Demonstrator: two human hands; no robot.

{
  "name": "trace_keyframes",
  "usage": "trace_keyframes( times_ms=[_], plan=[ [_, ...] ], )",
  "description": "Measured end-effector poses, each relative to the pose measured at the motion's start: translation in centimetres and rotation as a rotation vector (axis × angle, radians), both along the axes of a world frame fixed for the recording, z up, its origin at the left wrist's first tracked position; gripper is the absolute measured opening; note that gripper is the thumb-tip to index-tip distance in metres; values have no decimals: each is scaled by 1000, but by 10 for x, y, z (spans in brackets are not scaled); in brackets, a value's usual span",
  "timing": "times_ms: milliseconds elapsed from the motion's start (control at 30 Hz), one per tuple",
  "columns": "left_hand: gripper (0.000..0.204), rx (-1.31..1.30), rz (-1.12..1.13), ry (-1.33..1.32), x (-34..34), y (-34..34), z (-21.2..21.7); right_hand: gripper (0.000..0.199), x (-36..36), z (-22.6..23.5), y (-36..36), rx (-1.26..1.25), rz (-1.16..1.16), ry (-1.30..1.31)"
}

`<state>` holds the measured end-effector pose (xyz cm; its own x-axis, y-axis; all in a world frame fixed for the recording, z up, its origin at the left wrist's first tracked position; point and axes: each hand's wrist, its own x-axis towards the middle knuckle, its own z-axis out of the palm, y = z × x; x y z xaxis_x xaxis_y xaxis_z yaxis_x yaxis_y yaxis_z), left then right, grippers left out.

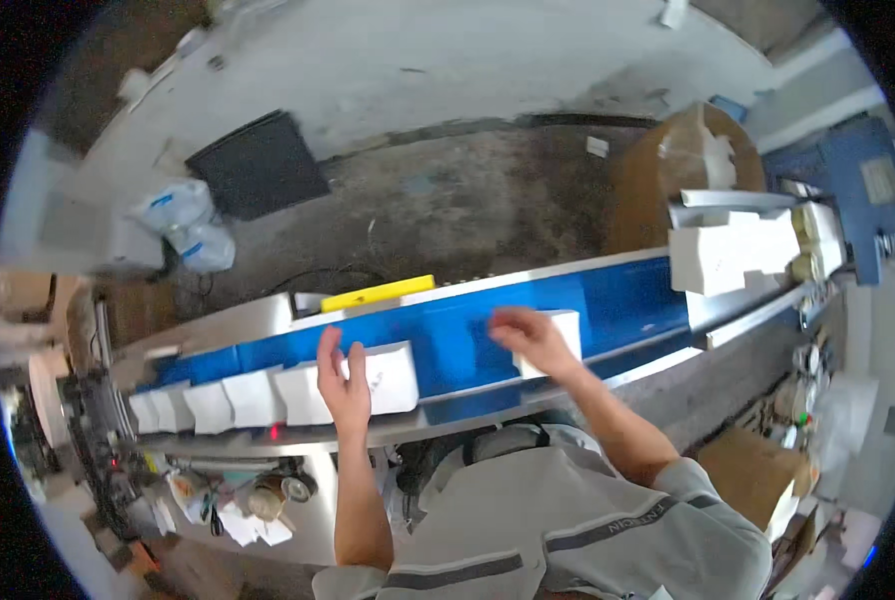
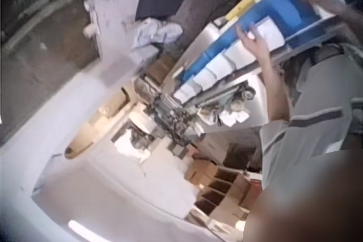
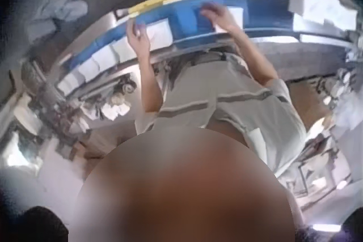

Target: Organizing and aligning paper product blocks on a conveyor belt in a paper mill.

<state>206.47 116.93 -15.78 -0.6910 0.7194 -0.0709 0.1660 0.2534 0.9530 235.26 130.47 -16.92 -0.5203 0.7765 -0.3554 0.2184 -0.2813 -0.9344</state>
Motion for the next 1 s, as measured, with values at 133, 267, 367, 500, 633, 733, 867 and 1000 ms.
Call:
trace_keyframes(
  times_ms=[133,267,367,500,633,733,867,1000],
  plan=[
    [73,-229,-170,-611,71,42,-43,45,121,-11,52,138,-402,-205],
    [66,-530,-515,-677,157,84,-87,81,174,-26,65,-248,-339,-306],
    [61,-621,-676,-597,190,109,-105,100,177,-40,68,-355,-208,-318],
    [59,-449,-627,-690,222,113,-119,113,165,-58,73,-550,25,-333],
    [60,-438,-545,-672,229,117,-113,121,162,-90,78,-557,139,-262],
    [60,-404,-522,-686,229,113,-116,121,158,-98,77,-523,149,-250],
    [62,-376,-485,-713,227,107,-124,118,152,-106,71,-441,109,-348],
    [59,-397,-507,-672,223,108,-129,116,153,-113,66,-476,72,-236]
  ],
)
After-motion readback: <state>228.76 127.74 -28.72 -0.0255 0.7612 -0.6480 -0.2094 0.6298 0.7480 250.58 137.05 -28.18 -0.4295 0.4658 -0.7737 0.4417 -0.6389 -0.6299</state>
